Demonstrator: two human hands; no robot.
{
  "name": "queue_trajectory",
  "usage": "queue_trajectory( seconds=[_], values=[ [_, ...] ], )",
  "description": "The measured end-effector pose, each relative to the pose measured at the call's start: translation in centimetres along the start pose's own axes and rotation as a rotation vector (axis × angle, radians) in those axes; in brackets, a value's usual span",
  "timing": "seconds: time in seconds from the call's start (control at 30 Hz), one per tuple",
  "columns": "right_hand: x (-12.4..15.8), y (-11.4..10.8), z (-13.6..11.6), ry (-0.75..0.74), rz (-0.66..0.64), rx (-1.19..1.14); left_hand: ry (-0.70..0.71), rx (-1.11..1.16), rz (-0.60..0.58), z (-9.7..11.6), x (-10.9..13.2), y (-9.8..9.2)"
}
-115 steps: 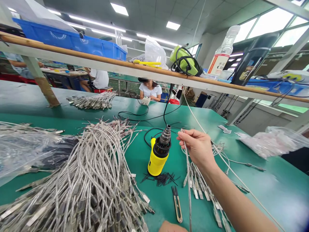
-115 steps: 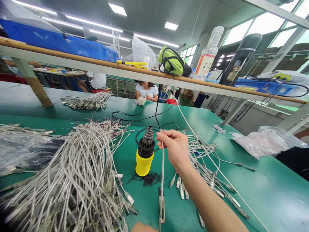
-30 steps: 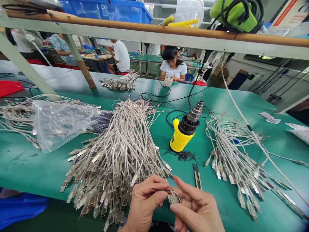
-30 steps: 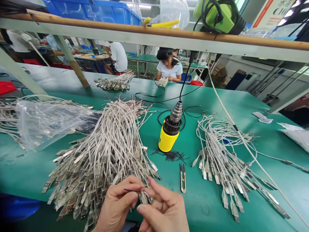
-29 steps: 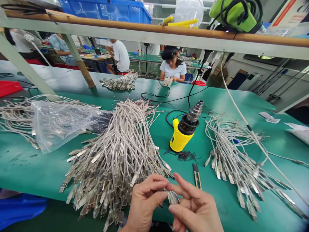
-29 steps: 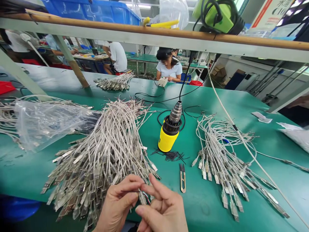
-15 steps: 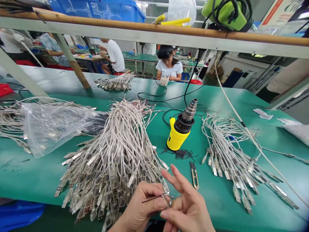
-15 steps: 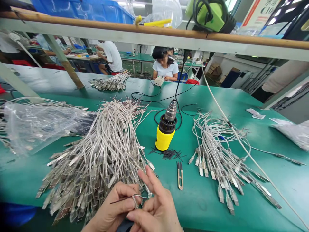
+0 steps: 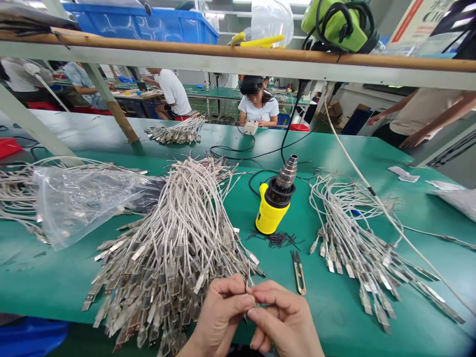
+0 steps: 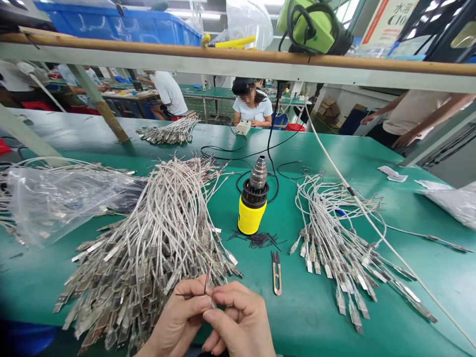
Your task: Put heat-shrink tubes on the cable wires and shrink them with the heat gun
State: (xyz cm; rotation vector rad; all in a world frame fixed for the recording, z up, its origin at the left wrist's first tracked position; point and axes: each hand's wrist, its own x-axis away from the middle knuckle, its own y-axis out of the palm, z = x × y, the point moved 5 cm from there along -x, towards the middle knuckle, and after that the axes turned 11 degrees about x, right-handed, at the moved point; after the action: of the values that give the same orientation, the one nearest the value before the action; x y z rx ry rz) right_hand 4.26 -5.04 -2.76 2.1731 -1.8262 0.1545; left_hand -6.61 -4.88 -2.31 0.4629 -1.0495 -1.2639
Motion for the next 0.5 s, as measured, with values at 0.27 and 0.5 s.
queue_trajectory(
  seconds=[0.27,0.5],
  values=[
    [0.2,0.3,0.6,0.209,-0.124,0.018,-0.125,-0.122,0.031,-0.6,-0.3,-0.2],
    [-0.5,0.5,2.1,0.281,-0.274,-0.122,0.327,-0.465,-0.059,1.2,-0.2,0.3]
  ],
)
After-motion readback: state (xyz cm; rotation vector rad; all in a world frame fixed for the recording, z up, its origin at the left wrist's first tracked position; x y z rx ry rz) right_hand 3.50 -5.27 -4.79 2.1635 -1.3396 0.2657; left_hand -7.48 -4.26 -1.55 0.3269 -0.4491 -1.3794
